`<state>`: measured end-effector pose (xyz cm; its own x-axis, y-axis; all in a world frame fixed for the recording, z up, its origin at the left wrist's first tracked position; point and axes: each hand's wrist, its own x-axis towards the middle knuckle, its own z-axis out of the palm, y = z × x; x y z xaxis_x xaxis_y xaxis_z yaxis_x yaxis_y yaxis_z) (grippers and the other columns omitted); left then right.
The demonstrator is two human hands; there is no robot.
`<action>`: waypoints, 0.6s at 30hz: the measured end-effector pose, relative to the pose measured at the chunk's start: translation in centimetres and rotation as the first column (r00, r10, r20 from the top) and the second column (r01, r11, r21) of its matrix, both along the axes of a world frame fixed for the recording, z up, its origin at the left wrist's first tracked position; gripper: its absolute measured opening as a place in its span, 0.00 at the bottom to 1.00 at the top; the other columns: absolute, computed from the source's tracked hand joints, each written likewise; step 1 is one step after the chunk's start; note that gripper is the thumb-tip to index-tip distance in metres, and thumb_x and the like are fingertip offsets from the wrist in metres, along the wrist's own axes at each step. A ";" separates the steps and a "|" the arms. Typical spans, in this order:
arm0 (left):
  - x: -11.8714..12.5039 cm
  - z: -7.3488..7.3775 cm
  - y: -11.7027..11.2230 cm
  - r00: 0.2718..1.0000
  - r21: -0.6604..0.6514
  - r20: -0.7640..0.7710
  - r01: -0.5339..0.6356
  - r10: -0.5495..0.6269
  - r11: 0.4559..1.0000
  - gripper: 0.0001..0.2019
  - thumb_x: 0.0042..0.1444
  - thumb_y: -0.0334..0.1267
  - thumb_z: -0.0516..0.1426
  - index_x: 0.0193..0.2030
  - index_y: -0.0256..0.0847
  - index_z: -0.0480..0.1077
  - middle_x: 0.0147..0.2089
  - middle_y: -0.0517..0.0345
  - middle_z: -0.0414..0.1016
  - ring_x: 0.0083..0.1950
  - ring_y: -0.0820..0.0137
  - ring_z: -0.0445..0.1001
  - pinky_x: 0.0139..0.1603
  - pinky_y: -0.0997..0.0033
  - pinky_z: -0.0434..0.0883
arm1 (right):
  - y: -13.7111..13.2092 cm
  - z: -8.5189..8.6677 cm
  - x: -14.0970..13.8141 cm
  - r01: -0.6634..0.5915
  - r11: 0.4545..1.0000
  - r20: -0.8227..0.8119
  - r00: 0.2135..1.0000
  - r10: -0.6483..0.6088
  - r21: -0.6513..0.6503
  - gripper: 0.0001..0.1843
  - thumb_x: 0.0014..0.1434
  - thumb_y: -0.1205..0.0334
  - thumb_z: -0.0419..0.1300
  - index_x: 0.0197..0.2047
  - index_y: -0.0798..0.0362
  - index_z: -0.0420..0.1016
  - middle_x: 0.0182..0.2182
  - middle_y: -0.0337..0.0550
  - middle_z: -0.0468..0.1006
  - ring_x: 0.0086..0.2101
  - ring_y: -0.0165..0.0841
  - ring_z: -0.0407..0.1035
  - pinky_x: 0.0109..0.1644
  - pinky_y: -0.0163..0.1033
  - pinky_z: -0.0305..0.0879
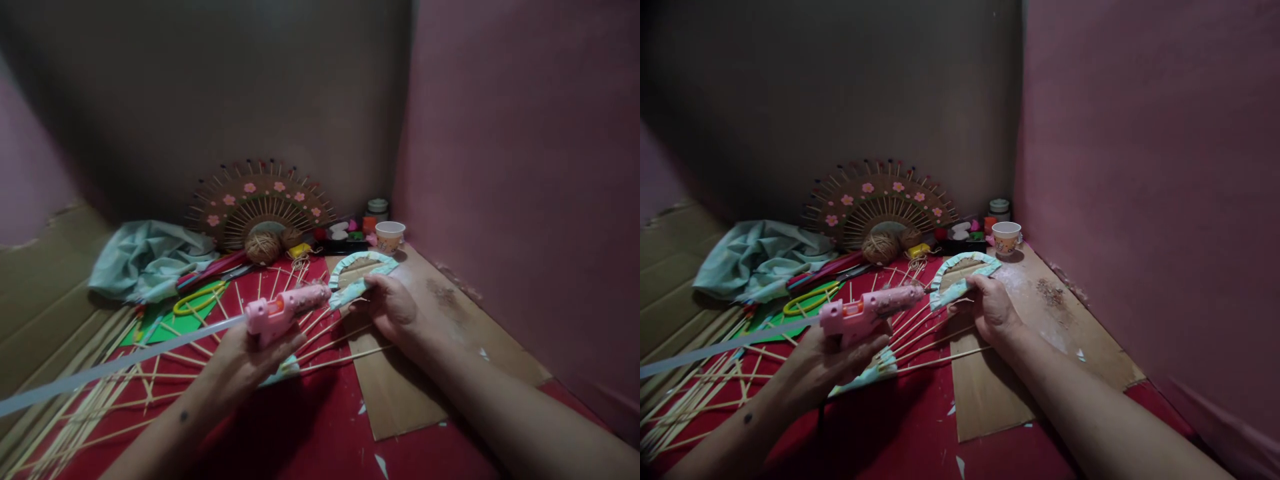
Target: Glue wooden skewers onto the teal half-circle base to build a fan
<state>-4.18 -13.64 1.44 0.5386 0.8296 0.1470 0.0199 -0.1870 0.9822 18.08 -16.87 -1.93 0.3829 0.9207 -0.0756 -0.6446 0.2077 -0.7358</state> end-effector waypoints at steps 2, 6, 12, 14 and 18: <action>0.3 0.1 -0.1 0.989 0.076 -0.147 0.016 -0.005 0.997 0.06 0.43 0.36 0.66 0.24 0.39 0.73 0.15 0.63 0.59 0.17 0.77 0.54 0.13 0.77 0.50 | 0.1 0.1 0.1 0.002 1.000 -0.023 1.000 -0.003 -0.012 0.05 0.43 0.66 0.61 0.28 0.55 0.70 0.20 0.39 0.73 0.22 0.32 0.66 0.22 0.38 0.67; 0.5 0.6 -0.3 0.974 0.085 -0.227 0.012 0.008 0.996 0.09 0.43 0.40 0.66 0.23 0.39 0.71 0.17 0.62 0.60 0.17 0.77 0.53 0.13 0.76 0.50 | 0.1 0.3 0.4 0.028 1.000 -0.043 0.999 -0.029 -0.014 0.06 0.44 0.67 0.59 0.30 0.55 0.71 0.18 0.37 0.70 0.21 0.31 0.64 0.22 0.37 0.66; 0.2 0.0 0.0 0.977 0.082 -0.211 0.063 -0.044 0.995 0.08 0.44 0.33 0.64 0.34 0.41 0.76 0.21 0.61 0.63 0.19 0.76 0.53 0.14 0.76 0.51 | 0.3 0.1 0.7 0.021 1.000 -0.037 0.999 -0.020 0.012 0.06 0.45 0.66 0.60 0.30 0.55 0.70 0.19 0.39 0.72 0.21 0.32 0.66 0.22 0.37 0.66; 0.2 -0.1 0.1 0.976 0.106 -0.212 0.069 -0.045 0.992 0.07 0.44 0.33 0.63 0.33 0.41 0.77 0.21 0.60 0.64 0.19 0.75 0.54 0.15 0.75 0.54 | 0.3 0.1 0.6 0.030 0.999 -0.037 0.999 -0.030 0.009 0.06 0.46 0.66 0.59 0.31 0.54 0.70 0.19 0.38 0.72 0.21 0.31 0.66 0.22 0.37 0.67; 0.4 0.2 0.0 0.969 0.173 -0.246 0.075 -0.031 0.982 0.09 0.47 0.38 0.63 0.36 0.41 0.78 0.23 0.58 0.71 0.22 0.70 0.65 0.23 0.72 0.67 | 0.3 0.4 0.6 0.039 0.999 -0.059 0.997 -0.040 -0.011 0.05 0.46 0.67 0.59 0.30 0.54 0.69 0.19 0.38 0.72 0.21 0.31 0.66 0.24 0.37 0.68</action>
